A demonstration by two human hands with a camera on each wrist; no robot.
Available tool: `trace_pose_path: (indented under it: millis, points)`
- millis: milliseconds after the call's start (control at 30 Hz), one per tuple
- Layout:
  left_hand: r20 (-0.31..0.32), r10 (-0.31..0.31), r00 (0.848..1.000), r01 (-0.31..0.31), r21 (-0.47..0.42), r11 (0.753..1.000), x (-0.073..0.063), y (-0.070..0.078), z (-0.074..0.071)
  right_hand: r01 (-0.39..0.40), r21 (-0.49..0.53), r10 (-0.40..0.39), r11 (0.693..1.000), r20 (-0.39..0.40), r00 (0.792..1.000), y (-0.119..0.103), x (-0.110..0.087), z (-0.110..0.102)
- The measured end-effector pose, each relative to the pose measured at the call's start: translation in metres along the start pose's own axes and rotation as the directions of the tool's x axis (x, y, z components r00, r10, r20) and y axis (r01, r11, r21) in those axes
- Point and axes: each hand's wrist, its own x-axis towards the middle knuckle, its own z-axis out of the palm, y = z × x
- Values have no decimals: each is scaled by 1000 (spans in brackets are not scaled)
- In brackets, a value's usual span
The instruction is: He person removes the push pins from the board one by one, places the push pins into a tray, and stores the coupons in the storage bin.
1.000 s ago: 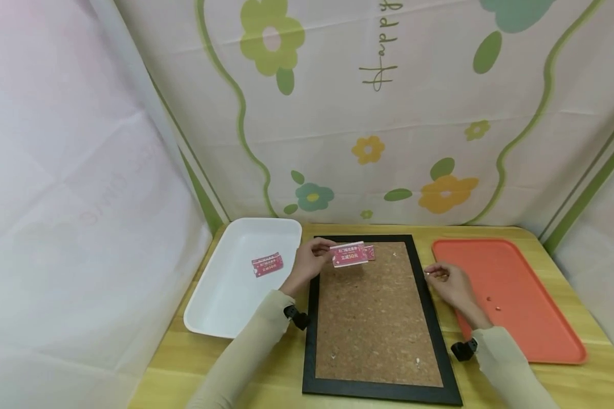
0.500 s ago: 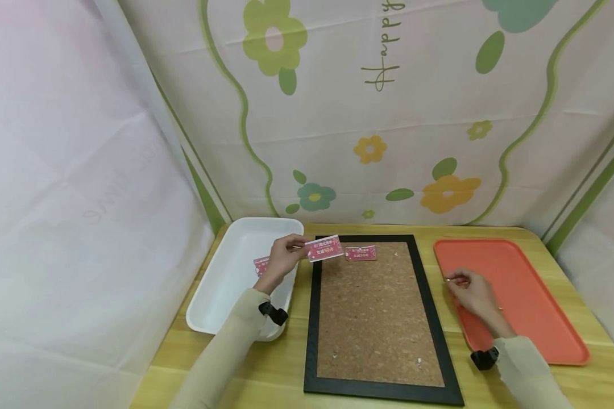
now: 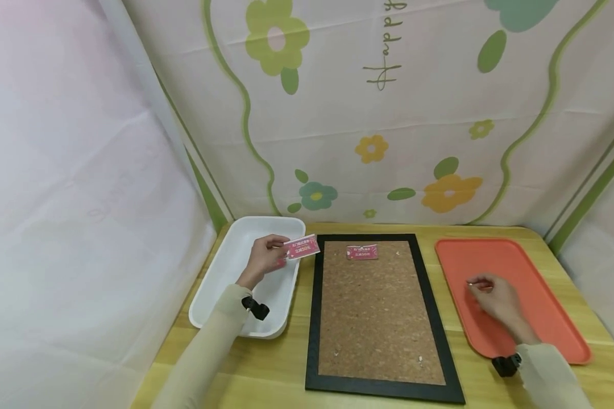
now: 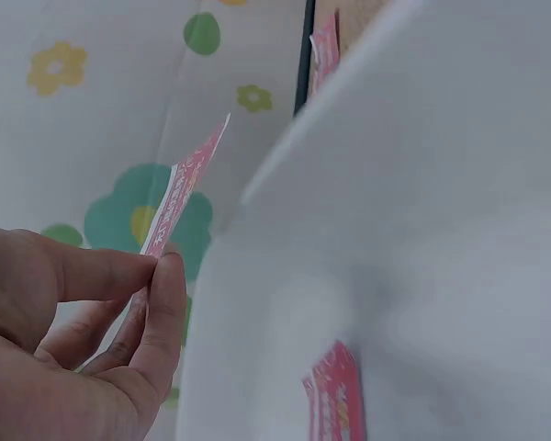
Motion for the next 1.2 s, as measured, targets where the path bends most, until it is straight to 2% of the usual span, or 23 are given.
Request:
trace_pose_path:
  millis: [67, 300, 567, 833, 1067, 1200]
  points:
    - [-12, -16, 1000, 16, 9, 1000, 3, -5, -5, 11, -13, -11, 1000, -14, 1000, 4, -1, -3]
    - [-50, -86, 995, 84, -43, 996, 10, -22, -20, 46, -43, -48, 998, -54, 997, 16, -6, -5]
    - [-42, -136, 990, 135, -35, 990, 13, -37, -30, 50, -97, -56, 994, -56, 997, 24, -6, -13]
    - [-77, -178, 981, 180, 15, 984, 15, -50, -35, 58, -127, -66, 990, -60, 996, 27, -6, -13]
    - [-21, -240, 971, 240, 41, 970, 14, -54, -37, 54, -147, -64, 988, -65, 996, 29, -6, -13]
    - [-19, -264, 964, 264, 71, 962, 13, -56, -38, 65, -163, -76, 985, -67, 995, 30, -6, -13]
